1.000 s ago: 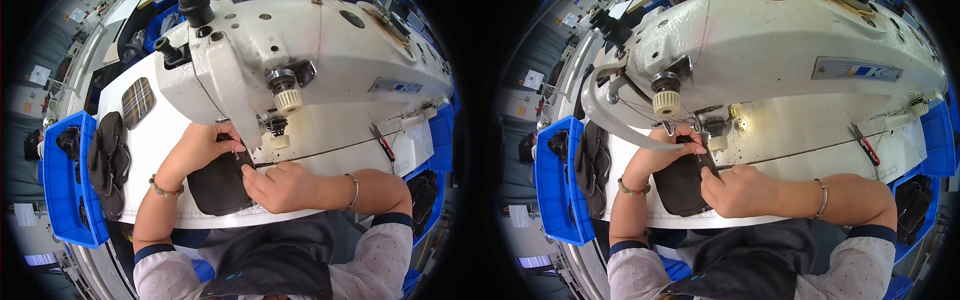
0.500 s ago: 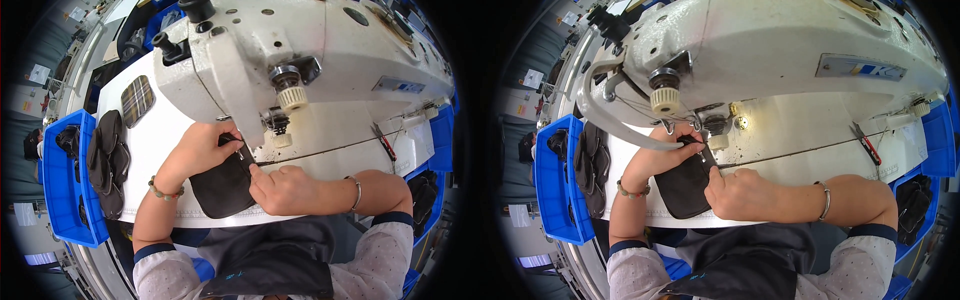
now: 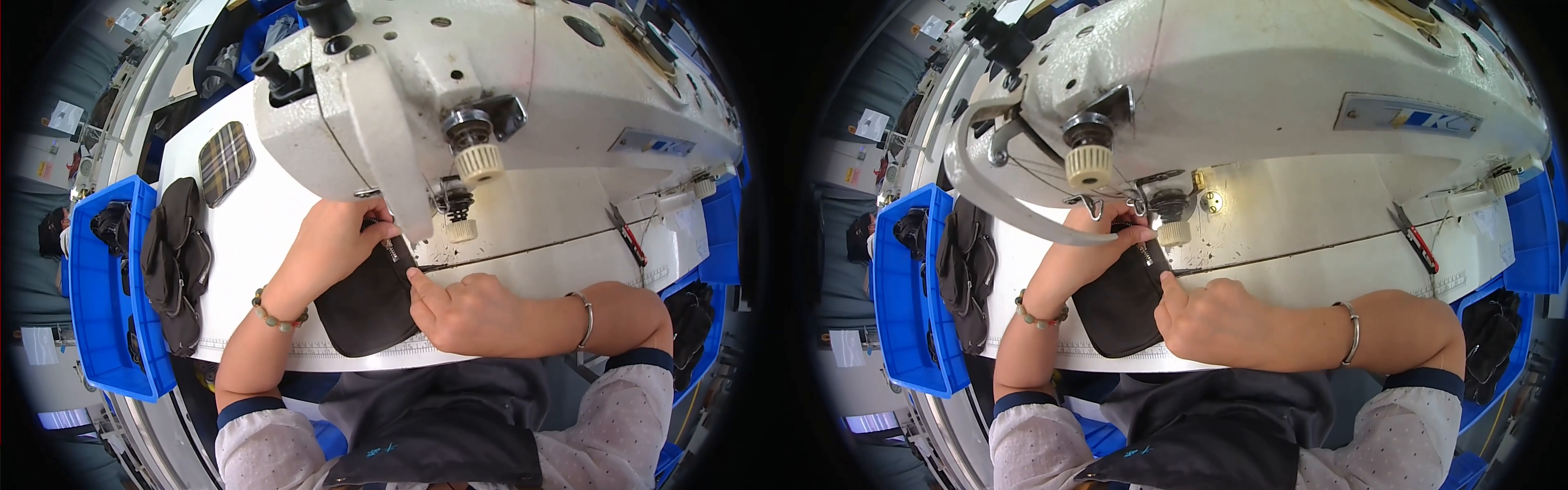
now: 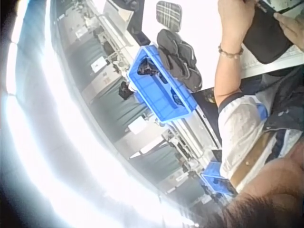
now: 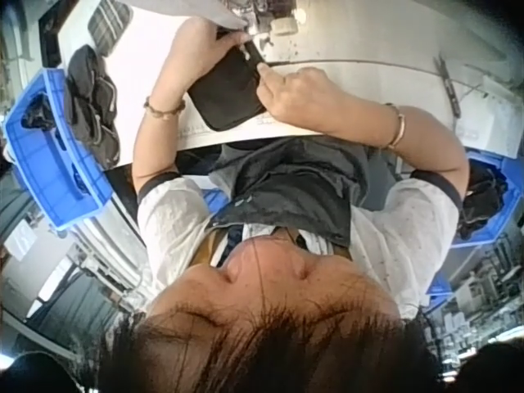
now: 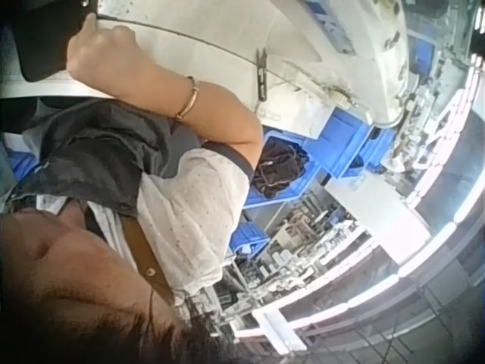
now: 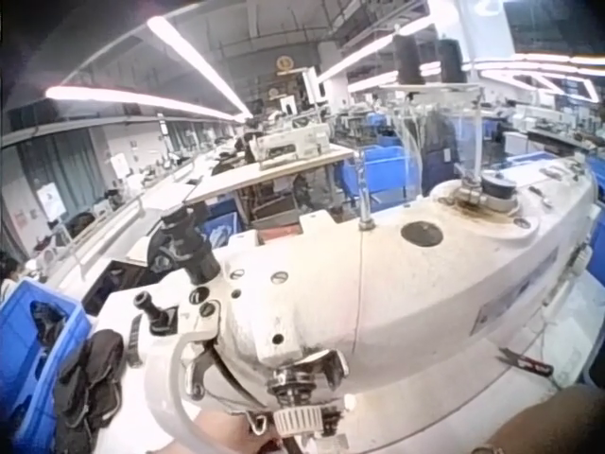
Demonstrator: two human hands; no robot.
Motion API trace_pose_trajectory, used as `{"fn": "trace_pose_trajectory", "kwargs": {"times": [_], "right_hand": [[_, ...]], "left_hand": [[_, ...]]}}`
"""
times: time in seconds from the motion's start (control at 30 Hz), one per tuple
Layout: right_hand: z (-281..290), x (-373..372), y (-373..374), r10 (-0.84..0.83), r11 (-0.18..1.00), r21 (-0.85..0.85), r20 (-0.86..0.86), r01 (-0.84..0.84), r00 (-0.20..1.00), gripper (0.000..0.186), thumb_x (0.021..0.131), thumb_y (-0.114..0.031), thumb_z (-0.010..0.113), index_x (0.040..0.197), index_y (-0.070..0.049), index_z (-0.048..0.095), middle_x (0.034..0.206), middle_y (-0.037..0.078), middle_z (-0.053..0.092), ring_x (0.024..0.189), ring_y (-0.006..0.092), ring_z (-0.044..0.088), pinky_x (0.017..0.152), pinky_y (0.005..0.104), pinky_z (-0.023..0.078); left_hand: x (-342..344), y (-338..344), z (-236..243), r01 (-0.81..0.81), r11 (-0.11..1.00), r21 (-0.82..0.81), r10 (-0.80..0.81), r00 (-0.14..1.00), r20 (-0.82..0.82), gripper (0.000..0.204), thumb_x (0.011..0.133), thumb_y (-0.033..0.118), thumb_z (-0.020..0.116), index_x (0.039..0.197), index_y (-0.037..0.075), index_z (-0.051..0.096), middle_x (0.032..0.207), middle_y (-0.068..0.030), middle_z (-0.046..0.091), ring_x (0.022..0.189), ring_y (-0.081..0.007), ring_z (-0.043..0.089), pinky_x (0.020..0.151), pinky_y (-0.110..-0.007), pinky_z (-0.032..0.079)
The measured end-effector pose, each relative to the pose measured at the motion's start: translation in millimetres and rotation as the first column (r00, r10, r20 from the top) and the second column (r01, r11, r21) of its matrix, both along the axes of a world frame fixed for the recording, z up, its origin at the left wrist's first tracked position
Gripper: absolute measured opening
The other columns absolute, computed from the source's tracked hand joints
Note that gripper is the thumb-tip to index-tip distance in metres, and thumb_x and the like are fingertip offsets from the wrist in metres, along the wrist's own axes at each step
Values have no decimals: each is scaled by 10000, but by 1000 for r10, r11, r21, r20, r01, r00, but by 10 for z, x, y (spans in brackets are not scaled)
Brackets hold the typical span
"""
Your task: Sewing leather pieces together using an industrial sewing machine.
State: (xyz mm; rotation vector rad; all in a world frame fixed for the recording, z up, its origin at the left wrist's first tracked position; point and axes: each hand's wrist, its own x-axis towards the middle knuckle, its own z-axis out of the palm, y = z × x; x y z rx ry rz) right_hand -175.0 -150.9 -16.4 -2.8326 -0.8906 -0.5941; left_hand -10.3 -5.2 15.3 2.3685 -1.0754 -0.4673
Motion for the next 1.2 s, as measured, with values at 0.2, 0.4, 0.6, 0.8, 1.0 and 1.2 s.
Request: {"fn": "trace_pose_trajectory", "kwargs": {"times": [0.2,0.4,0.6,0.8,1.0,1.2], "right_hand": [[-92,134,-15,-24,998,57,136,17,990,112,675,-116,633,712,-12,611,931,288,698,389,92,522,335,268,377],[-100,340,-93,-146,987,86,124,136,981,108,658,-100,646,727,-25,612,635,47,590,420,116,546,357,276,405],[-75,394,-138,-172,985,42,128,168,977,85,662,-82,642,729,-40,611,471,-13,458,403,127,535,350,290,379],[-107,351,-153,-223,970,-80,60,228,973,341,734,-93,603,1059,-47,699,963,90,695,433,100,497,397,276,354],[-179,472,-177,-162,984,101,167,147,972,301,715,-89,647,989,30,686,463,19,478,383,159,525,355,319,400],[-339,529,-307,-177,981,109,175,159,968,254,752,-110,655,997,-64,702,500,19,499,408,199,542,368,332,414]], "left_hand": [[47,-28,-6,123,992,-9,-116,961,249,144,805,125,735,858,-1,691,760,-158,668,684,-304,645,628,-381,504],[371,-147,-214,227,939,-259,-132,931,339,106,868,103,620,928,22,652,876,-154,654,821,-317,633,711,-414,502],[517,-142,-335,282,887,-365,-205,950,235,344,865,83,686,1206,73,645,1228,-141,641,1162,-282,590,961,-387,476],[606,-185,-444,269,884,-383,-201,957,209,391,882,104,690,1267,79,622,1291,-107,625,1206,-252,569,999,-378,464],[541,-284,-290,147,929,-340,-109,986,129,393,840,135,717,1223,85,641,1220,-119,642,1174,-262,582,1014,-419,422],[48,161,224,50,998,24,-55,911,409,375,781,143,734,1143,92,651,1143,-103,649,1145,-271,581,1038,-475,355]]}}
